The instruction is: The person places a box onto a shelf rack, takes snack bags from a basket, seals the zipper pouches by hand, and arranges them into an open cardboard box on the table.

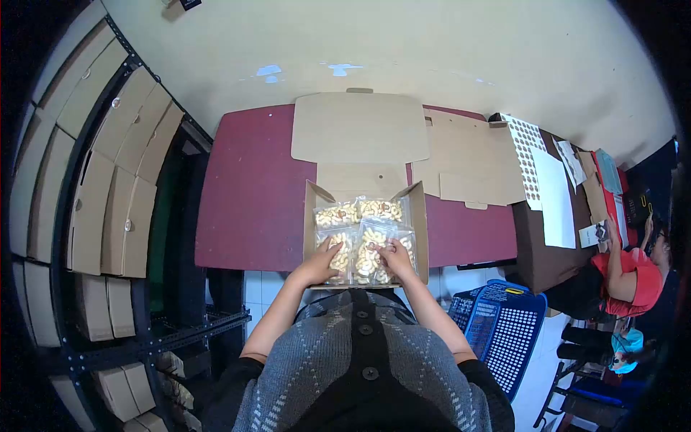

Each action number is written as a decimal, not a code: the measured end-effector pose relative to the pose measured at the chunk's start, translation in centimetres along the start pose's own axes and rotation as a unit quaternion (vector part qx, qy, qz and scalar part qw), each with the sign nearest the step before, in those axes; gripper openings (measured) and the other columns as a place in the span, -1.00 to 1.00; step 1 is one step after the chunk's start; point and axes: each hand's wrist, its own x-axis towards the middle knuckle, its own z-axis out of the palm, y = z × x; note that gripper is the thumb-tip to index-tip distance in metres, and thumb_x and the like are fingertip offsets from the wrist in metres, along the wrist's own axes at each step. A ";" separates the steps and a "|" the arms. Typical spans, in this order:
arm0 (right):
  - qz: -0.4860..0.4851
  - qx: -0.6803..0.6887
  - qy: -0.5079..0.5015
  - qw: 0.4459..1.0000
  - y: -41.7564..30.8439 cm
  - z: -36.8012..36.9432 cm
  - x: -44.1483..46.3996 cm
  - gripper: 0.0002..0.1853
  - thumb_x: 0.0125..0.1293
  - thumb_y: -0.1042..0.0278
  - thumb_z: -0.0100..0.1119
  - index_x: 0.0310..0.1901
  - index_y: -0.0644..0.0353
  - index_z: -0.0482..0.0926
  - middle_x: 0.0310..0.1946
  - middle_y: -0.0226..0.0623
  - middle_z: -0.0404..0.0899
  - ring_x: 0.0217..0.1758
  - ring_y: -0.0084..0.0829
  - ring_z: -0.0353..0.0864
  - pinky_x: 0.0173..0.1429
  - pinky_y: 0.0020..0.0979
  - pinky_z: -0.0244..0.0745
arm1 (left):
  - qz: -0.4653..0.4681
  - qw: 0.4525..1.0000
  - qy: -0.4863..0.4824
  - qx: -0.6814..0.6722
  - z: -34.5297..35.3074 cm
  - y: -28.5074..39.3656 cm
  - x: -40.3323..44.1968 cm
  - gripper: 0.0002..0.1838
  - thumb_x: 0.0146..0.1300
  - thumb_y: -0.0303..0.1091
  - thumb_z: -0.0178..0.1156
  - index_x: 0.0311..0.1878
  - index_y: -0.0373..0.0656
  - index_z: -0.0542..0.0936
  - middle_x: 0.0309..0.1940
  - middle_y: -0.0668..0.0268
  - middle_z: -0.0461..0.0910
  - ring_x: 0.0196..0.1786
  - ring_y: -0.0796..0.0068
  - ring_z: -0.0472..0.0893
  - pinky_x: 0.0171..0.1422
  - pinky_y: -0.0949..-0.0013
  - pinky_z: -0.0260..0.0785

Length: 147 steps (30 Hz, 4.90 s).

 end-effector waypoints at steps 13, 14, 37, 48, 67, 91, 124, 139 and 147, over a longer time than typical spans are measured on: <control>-0.036 -0.101 -0.022 0.994 1.0 1.5 -0.7 -0.25 0.10 0.35 0.36 0.24 0.39 0.15 -0.53 -0.27 0.55 -0.55 -0.53 0.51 -0.46 -0.52 0.41 | -0.031 0.997 0.008 0.067 -0.8 -0.6 -0.2 -0.10 -0.18 -0.20 0.46 0.33 0.04 0.30 0.39 -0.10 -0.01 0.41 -0.01 0.11 0.42 0.25 0.07; -0.079 -0.171 -0.003 0.982 0.6 1.7 -1.1 -0.19 0.05 0.30 0.39 0.25 0.41 0.13 -0.53 -0.25 0.56 -0.51 -0.48 0.53 -0.39 -0.48 0.44 | -0.039 0.997 0.010 0.065 -0.8 -0.5 -0.3 -0.10 -0.19 -0.14 0.45 0.32 0.08 0.31 0.37 -0.10 0.04 0.40 -0.02 0.12 0.42 0.21 0.08; -0.415 -0.514 -0.005 0.751 -4.9 -0.7 6.9 -0.52 0.12 0.56 0.04 0.11 -0.08 0.53 0.17 -0.09 0.38 0.21 0.04 0.32 0.29 -0.18 0.27 | 0.037 0.966 0.192 0.167 -0.3 -1.9 9.0 -0.52 0.30 -0.22 -0.02 0.27 -0.15 0.32 0.25 0.04 0.26 0.33 -0.18 0.13 0.43 -0.01 -0.06; -0.412 -0.520 -0.005 0.748 -5.6 -1.2 5.9 -0.53 0.12 0.51 0.12 0.09 -0.13 0.54 0.05 -0.17 0.46 0.03 -0.13 0.44 0.14 -0.24 0.37 | 0.078 0.963 0.204 0.155 -0.9 -2.2 8.2 -0.57 0.28 -0.31 -0.02 0.22 -0.13 0.37 0.25 0.07 0.28 0.36 -0.11 0.13 0.42 0.01 -0.03; -0.323 -0.488 0.093 0.805 -11.2 -2.5 9.0 -0.28 0.08 0.54 0.03 0.34 -0.09 0.18 0.21 0.16 0.16 0.08 0.13 0.39 0.09 -0.13 0.43 | -0.012 0.931 0.296 0.212 -8.4 1.5 9.8 -0.45 0.19 -0.33 0.05 0.31 0.07 0.31 0.02 0.19 0.51 0.13 0.05 0.41 0.27 -0.10 0.01; -0.127 -0.099 0.090 0.983 -2.6 -8.9 5.8 -0.39 0.44 -0.05 -0.26 0.26 0.35 0.26 0.17 -0.08 0.37 0.27 -0.28 0.30 0.35 -0.34 0.11 | -0.006 0.777 0.258 -0.574 0.1 -6.6 3.4 -0.37 0.41 0.15 -0.31 0.28 -0.17 0.22 0.24 0.20 0.28 0.29 0.37 0.26 0.38 0.30 0.07; -0.030 0.388 -0.011 0.921 -13.5 -7.0 19.4 -0.73 0.29 0.13 0.15 -0.20 0.12 0.38 -0.46 -0.39 0.47 -0.41 -0.42 0.61 -0.27 -0.42 0.60 | 0.017 0.717 0.325 -0.616 -10.9 -5.5 18.2 -0.53 0.23 -0.38 0.21 0.17 -0.22 0.34 0.06 0.19 0.49 0.08 0.40 0.51 0.16 0.36 0.35; -0.152 0.341 -0.074 0.925 -16.0 -8.9 26.3 -0.70 0.28 0.40 0.10 0.00 0.23 0.31 -0.22 -0.29 0.50 -0.13 -0.45 0.52 -0.09 -0.47 0.47 | 0.019 0.758 0.307 -0.575 -16.0 -8.2 25.9 -0.66 0.22 -0.33 0.22 0.04 -0.17 0.47 -0.09 0.32 0.55 -0.02 0.48 0.52 0.10 0.37 0.35; -0.056 0.074 0.067 0.993 -14.2 -6.8 23.4 -0.42 0.35 0.20 0.05 0.29 0.34 0.18 -0.06 -0.25 0.53 0.08 -0.42 0.46 0.21 -0.48 0.28 | -0.109 0.754 0.297 -0.576 -15.1 -9.3 25.5 -0.52 0.35 0.01 0.00 0.17 -0.14 0.41 0.03 0.26 0.51 0.12 0.45 0.46 0.20 0.31 0.27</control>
